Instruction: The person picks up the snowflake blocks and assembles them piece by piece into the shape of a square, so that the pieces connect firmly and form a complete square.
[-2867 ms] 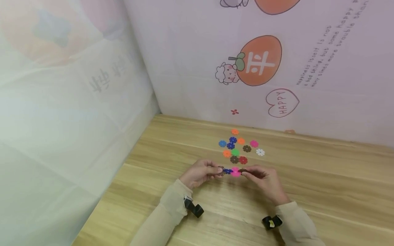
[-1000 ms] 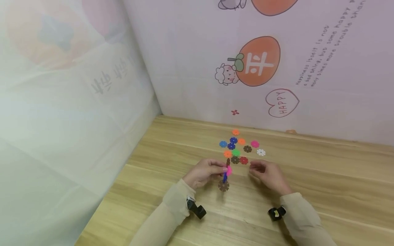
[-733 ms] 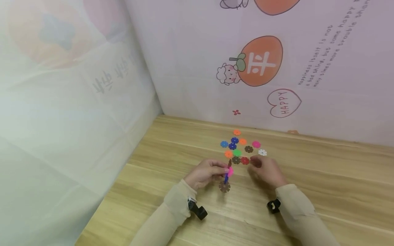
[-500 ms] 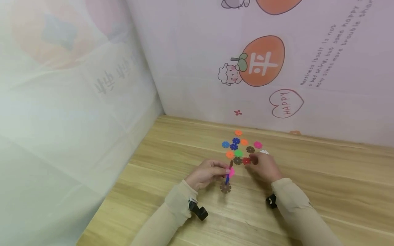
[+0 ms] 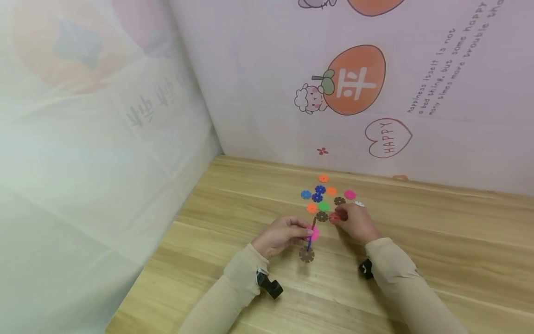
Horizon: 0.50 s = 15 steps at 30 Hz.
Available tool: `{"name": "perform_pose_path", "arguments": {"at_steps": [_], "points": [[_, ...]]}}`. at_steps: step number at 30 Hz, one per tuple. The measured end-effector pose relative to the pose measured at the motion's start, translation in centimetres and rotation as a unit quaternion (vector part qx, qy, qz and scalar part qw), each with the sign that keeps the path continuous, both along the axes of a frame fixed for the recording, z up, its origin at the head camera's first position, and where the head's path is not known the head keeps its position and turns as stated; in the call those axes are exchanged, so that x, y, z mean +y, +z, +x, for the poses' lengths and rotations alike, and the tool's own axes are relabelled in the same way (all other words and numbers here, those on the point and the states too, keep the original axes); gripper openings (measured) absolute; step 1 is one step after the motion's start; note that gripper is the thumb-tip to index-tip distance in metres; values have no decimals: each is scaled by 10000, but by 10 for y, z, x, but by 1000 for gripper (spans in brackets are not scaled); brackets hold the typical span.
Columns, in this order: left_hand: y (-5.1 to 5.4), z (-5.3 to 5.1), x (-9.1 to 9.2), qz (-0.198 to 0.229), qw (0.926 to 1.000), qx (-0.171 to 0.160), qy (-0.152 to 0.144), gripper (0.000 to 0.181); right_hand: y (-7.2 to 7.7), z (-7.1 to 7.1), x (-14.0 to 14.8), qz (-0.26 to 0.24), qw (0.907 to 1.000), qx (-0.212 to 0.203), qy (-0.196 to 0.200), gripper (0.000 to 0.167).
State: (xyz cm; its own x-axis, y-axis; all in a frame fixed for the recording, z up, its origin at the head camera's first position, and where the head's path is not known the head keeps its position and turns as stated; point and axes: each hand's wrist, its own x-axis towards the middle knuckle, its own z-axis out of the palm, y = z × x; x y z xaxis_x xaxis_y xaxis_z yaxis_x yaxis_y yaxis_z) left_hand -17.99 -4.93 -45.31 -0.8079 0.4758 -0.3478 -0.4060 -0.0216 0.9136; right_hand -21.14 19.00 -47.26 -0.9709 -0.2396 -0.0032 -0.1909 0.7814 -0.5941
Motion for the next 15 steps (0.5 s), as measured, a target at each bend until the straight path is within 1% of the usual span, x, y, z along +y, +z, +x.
{"name": "perform_pose_path", "arguments": {"at_steps": [5,6,8,10,11,13,15], "points": [[0,0,0,-7,10000,11,-8,23,-2,6,5,-375,9992,-172,0,22],[0,1,0,-8,10000,7,-21,23,-2,7,6,-515,9984,-236,-4,20],[0,1,0,0,10000,-3,-39,23,-2,11,7,-841,9953,-451,-133,18],[1,1,0,11,10000,-16,-45,23,1,15,8,-1190,9900,-699,-291,22],[1,2,0,19,10000,-18,-58,23,3,16,8,-1419,9858,-826,-354,25],[1,2,0,7,10000,3,-75,22,8,19,7,-1844,9762,-1035,-485,34],[2,3,0,0,10000,27,-91,22,15,22,5,-2282,9656,-1142,-493,41]]}}
